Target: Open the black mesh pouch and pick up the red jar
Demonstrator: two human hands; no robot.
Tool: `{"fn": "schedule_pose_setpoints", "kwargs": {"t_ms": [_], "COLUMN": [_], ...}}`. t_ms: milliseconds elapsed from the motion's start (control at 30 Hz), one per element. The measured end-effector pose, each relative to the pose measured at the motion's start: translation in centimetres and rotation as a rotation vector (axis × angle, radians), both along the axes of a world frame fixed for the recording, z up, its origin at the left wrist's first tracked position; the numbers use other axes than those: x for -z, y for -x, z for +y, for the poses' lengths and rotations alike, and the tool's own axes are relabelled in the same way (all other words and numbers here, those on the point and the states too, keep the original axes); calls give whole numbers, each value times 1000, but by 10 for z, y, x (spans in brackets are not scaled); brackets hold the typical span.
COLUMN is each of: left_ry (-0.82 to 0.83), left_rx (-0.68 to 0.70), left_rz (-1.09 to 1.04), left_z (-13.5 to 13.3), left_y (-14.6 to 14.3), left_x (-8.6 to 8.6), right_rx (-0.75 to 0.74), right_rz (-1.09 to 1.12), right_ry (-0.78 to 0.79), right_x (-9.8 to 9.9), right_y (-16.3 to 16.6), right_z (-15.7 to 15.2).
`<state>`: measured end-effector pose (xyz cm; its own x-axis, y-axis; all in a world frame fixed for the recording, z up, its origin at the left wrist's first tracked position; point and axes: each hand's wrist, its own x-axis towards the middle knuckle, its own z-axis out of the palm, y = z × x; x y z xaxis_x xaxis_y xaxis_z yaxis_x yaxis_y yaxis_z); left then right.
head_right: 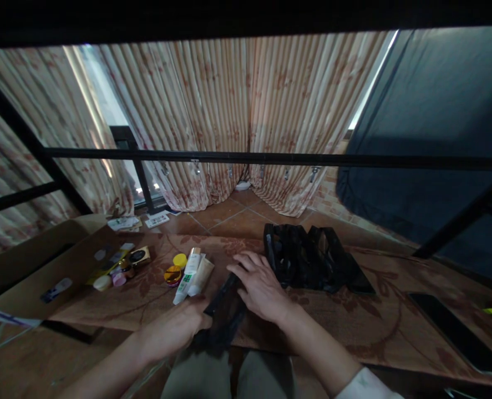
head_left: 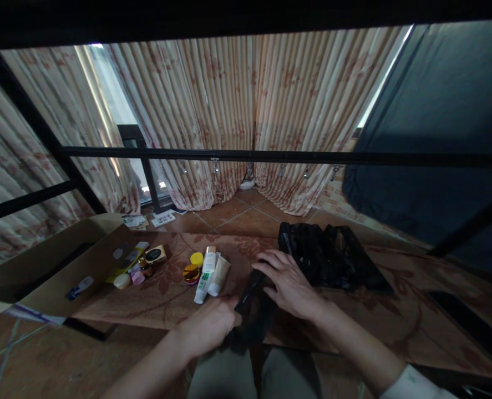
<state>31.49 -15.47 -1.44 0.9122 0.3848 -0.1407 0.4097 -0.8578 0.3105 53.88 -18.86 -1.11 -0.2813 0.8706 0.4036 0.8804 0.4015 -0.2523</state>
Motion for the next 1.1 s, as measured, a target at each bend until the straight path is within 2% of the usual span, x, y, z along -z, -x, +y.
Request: {"fn": "schedule_pose_setpoints", "kwargs": {"t_ms": [100, 200, 300, 367, 467, 533, 600, 667, 800, 900, 1000, 1100], "left_ry": [-78, -164, -300, -293, -115, 130, 317, 392, 275, 193, 122, 117], "left_rx": [53, 44, -211, -407, -691, -771, -837, -866, -882, -946, -1046, -1084], "left_rz": [-35, -130, -350, -525, -773, -865, -866, -809, -665, -652, -640, -659], "left_z": [7, 24, 38, 37, 18, -1, -20, -31, -25, -6, 9, 12], "left_y": [3, 9, 16, 17, 5, -10, -29, -47, -64, -55, -41, -39], "left_x": [-9, -15, -12, -3, 22, 41, 55, 62, 58, 58, 64, 69], "right_rx": [-68, 3, 165, 318, 532, 608, 654, 662, 612, 648, 689, 702], "right_rz": [-143, -205, -191, -157, -65, 6, 49, 69, 71, 68, 164, 218], "right_ry": [133, 269, 387, 409, 398, 416, 433, 449, 446, 442, 435, 294], "right_x": [-8, -7, -1, 3, 13, 21, 28, 33, 39, 47, 60, 68], "right_y": [-3, -8, -11, -12, -9, -4, 3, 11, 13, -3, -20, -21], "right_z": [-1, -4, -7, -9, -10, -11, -11, -11, -6, -2, -3, -6]}}
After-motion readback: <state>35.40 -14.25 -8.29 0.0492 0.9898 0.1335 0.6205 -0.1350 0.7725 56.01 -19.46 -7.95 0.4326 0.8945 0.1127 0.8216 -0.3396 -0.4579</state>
